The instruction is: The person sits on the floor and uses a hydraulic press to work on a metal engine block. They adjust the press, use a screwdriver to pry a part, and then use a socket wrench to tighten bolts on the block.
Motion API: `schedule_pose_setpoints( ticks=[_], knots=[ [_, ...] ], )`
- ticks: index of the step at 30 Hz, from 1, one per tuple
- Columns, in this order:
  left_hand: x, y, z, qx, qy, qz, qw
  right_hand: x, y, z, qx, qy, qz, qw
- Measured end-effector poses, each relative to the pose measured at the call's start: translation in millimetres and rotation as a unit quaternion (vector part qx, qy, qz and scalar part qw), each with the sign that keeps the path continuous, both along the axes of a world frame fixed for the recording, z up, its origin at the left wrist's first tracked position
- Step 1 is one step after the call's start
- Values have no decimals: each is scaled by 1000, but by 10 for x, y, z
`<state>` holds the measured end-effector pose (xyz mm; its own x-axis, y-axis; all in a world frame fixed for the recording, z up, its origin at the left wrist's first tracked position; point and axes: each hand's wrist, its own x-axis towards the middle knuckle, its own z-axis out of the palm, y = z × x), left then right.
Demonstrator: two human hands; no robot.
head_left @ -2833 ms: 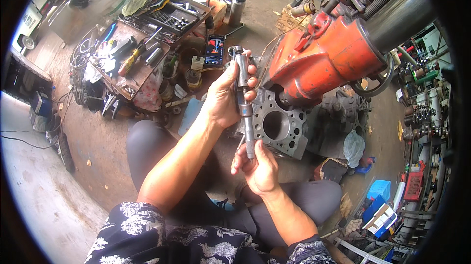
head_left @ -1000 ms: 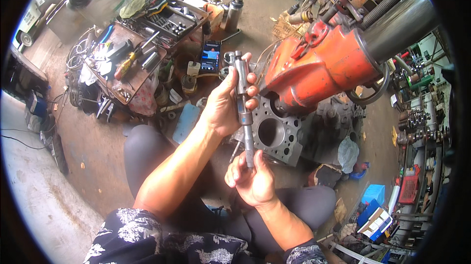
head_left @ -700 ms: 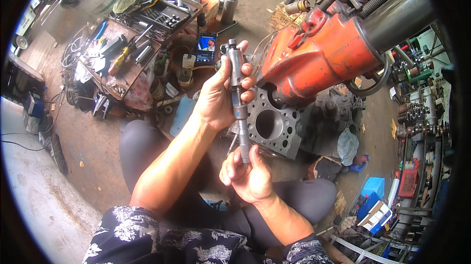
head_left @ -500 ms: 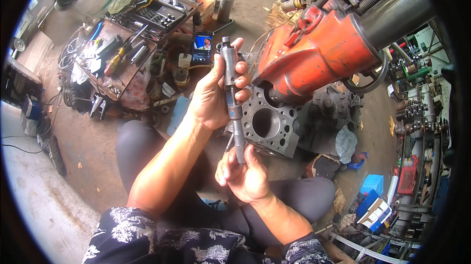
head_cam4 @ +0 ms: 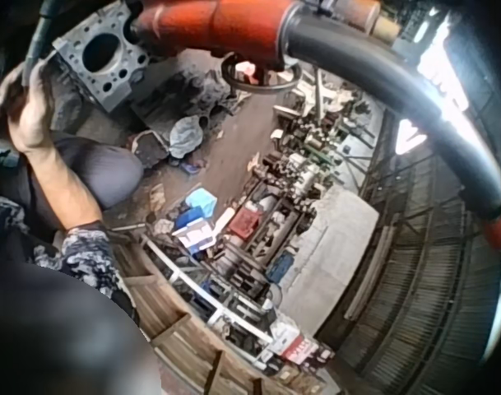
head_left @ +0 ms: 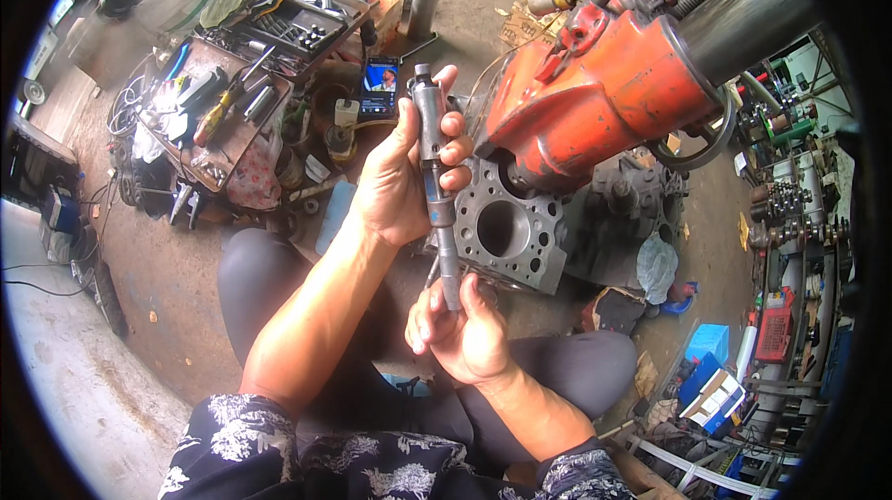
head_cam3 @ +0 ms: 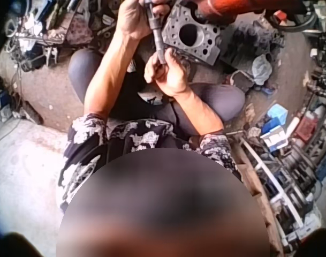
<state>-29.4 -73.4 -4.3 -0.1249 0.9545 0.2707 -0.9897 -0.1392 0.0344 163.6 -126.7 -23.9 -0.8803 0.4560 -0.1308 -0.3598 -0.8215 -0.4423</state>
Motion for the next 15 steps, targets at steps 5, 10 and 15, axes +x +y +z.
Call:
schedule_pose_setpoints(
  ticks=[5,10,15],
  knots=[
    [7,-3,8,5,-5,-3,1000,10,-4,-3,3,-1,1,1000],
    [11,-5,5,7,-14,-8,1000,15,-4,2,3,-1,4,1000],
    [19,-8,31,1,-4,-1,1000,16,-7,-6,-2,2,7,1000]
  ],
)
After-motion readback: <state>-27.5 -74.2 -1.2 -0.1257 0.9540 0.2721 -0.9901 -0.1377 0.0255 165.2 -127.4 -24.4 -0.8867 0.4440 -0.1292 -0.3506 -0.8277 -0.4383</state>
